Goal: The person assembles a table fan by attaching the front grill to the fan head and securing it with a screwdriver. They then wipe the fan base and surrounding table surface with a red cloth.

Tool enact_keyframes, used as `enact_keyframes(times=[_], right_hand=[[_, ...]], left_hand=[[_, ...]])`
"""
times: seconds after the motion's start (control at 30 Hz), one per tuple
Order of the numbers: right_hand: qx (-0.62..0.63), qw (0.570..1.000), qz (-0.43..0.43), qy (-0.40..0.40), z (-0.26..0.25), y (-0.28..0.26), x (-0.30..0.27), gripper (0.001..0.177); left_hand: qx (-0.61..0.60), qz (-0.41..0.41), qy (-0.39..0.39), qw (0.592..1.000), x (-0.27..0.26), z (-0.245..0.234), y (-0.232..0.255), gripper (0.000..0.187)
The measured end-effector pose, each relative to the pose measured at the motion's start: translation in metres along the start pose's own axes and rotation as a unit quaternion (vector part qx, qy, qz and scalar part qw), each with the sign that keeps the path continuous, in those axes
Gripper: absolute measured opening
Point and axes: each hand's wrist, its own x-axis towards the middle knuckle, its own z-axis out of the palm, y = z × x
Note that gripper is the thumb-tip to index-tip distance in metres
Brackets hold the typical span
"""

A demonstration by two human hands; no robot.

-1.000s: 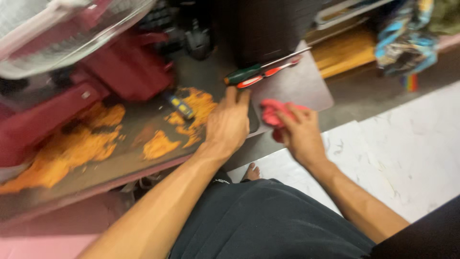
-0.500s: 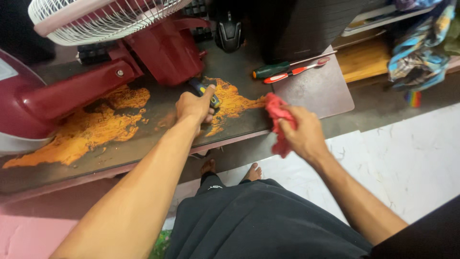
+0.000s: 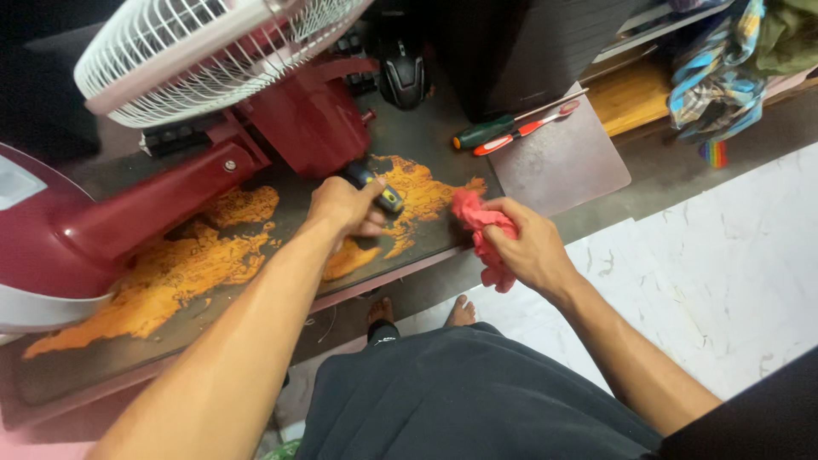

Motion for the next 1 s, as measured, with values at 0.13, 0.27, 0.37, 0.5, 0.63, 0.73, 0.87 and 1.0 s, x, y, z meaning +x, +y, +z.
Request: enact_keyframes(times=[0.13, 0.27, 0.37, 0.5, 0.63, 0.73, 0.87, 1.0], right_hand=[[-0.099, 0.994, -0.049, 0.0, 0.015, -0.039, 0.014, 0.043], [-0.273, 0.957, -0.099, 0.009, 0.052, -0.073, 0.041, 0.052], [-0.361, 0.923, -0.132, 0.004, 0.084, -0.089, 0.059, 0.054], [-0.4, 0.907, -0.135, -0.006, 0.101, -0.088, 0.074, 0.04], [-0.43, 0.89, -0.152, 0.027, 0.097, -0.073, 0.075, 0.043], [-0.452, 0.877, -0.162, 0.03, 0.082, -0.057, 0.063, 0.037], [-0.414, 0.902, -0.122, 0.025, 0.045, -0.039, 0.033, 0.036], [-0.324, 0.942, 0.044, -0.08, 0.009, -0.028, 0.005, 0.035]], left_hand=[[0.304, 0.143, 0.232, 0.913, -0.044, -0.032, -0.009, 0.04], [0.385, 0.263, 0.375, 0.801, -0.073, -0.096, -0.028, 0.052], [0.423, 0.29, 0.382, 0.768, -0.068, -0.133, -0.031, 0.079], [0.455, 0.236, 0.292, 0.807, -0.042, -0.16, -0.026, 0.083], [0.46, 0.178, 0.235, 0.838, -0.031, -0.166, -0.031, 0.079], [0.459, 0.199, 0.249, 0.829, -0.029, -0.165, -0.038, 0.077], [0.448, 0.243, 0.269, 0.817, -0.029, -0.164, -0.043, 0.083], [0.443, 0.228, 0.262, 0.827, -0.031, -0.163, -0.038, 0.077]])
